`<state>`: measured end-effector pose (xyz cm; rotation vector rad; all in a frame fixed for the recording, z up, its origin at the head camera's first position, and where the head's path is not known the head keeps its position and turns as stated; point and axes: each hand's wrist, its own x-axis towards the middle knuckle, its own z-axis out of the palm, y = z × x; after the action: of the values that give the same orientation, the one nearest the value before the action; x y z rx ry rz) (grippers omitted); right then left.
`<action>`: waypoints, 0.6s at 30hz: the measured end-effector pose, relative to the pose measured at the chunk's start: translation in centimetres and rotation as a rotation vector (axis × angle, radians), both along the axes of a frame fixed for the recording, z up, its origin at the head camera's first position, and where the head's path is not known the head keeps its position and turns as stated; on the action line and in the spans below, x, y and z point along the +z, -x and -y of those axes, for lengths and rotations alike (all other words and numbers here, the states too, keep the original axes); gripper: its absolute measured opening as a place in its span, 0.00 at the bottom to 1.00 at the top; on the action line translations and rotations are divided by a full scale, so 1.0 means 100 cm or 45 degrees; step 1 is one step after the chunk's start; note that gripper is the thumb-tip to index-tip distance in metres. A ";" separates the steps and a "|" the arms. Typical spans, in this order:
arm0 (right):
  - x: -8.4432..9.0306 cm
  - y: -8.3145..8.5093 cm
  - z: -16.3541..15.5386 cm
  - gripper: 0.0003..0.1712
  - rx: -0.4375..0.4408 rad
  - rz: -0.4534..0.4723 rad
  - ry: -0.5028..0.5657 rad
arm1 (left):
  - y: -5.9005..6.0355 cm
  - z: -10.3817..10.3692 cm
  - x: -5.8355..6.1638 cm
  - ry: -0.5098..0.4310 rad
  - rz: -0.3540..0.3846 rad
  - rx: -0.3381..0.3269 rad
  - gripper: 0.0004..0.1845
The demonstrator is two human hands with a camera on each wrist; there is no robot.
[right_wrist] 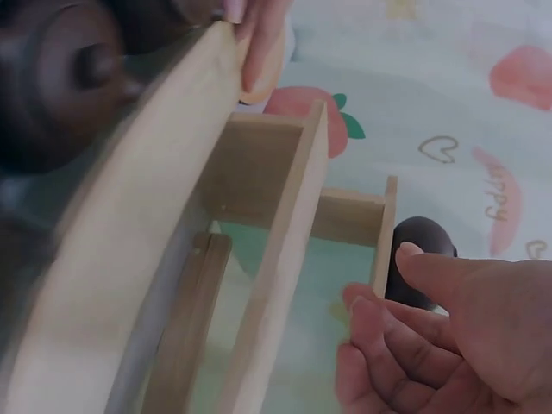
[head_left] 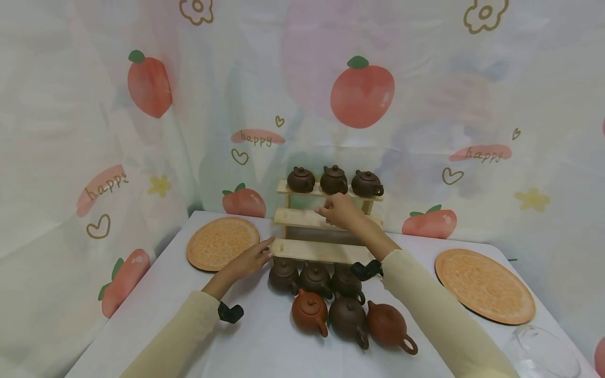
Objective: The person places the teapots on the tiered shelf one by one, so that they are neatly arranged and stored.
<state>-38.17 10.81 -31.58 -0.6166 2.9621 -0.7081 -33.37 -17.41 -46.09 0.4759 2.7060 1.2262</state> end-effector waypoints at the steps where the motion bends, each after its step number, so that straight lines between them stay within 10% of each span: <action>1: -0.001 -0.004 -0.007 0.21 0.008 -0.004 0.002 | 0.000 0.000 0.000 0.004 -0.004 -0.002 0.30; 18: -0.069 -0.129 -0.105 0.33 -0.210 -0.018 -0.012 | -0.002 -0.003 0.002 -0.012 -0.012 -0.011 0.30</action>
<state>-25.23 21.36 -38.52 -0.3809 3.0542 -0.7026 -33.15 -17.08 -45.90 0.4953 2.7040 1.2376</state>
